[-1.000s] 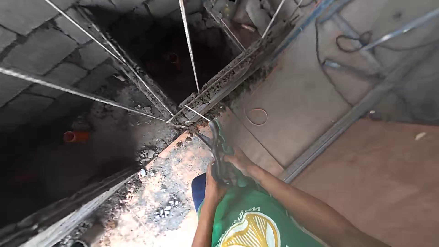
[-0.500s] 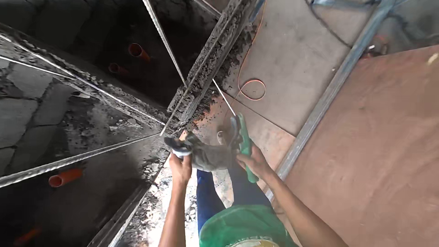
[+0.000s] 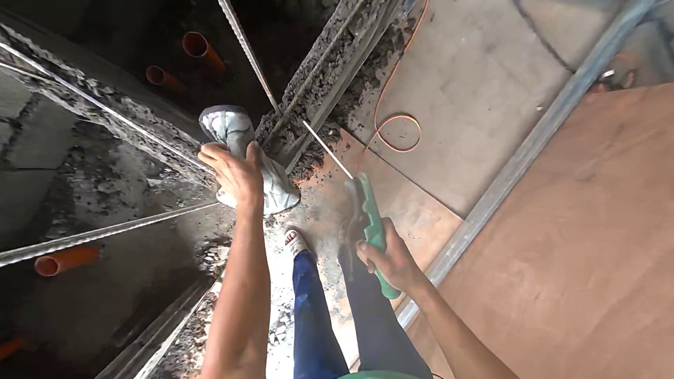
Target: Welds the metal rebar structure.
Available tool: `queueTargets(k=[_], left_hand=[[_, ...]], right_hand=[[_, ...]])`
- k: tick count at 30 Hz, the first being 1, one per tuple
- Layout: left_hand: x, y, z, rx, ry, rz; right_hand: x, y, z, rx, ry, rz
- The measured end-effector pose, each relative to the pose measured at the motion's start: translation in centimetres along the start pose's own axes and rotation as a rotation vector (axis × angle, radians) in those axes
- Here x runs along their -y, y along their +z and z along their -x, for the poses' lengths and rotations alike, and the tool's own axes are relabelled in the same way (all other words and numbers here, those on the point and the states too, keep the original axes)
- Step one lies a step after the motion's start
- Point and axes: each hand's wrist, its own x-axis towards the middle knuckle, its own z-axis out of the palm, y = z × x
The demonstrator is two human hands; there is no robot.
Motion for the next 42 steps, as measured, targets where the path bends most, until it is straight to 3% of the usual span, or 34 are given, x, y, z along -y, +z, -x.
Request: queueTargets(k=[6, 12, 25, 42], left_hand=[[1.6, 4.5, 0.4, -0.022, 0.281, -0.222], [2.4, 4.0, -0.7, 0.121, 0.414, -0.326], [2.8, 4.4, -1.8, 0.140, 0.426, -0.208], [2.7, 4.9, -1.8, 0.116, 0.438, -0.225]], right_hand=[[0.2, 0.6, -2.0, -0.004, 0.017, 0.004], [1.7, 1.3, -3.9, -0.034, 0.024, 0.089], [0.9, 4.9, -5.3, -0.069, 0.022, 0.000], [0.6, 5.7, -6.0, -0.068, 0.025, -0.025]])
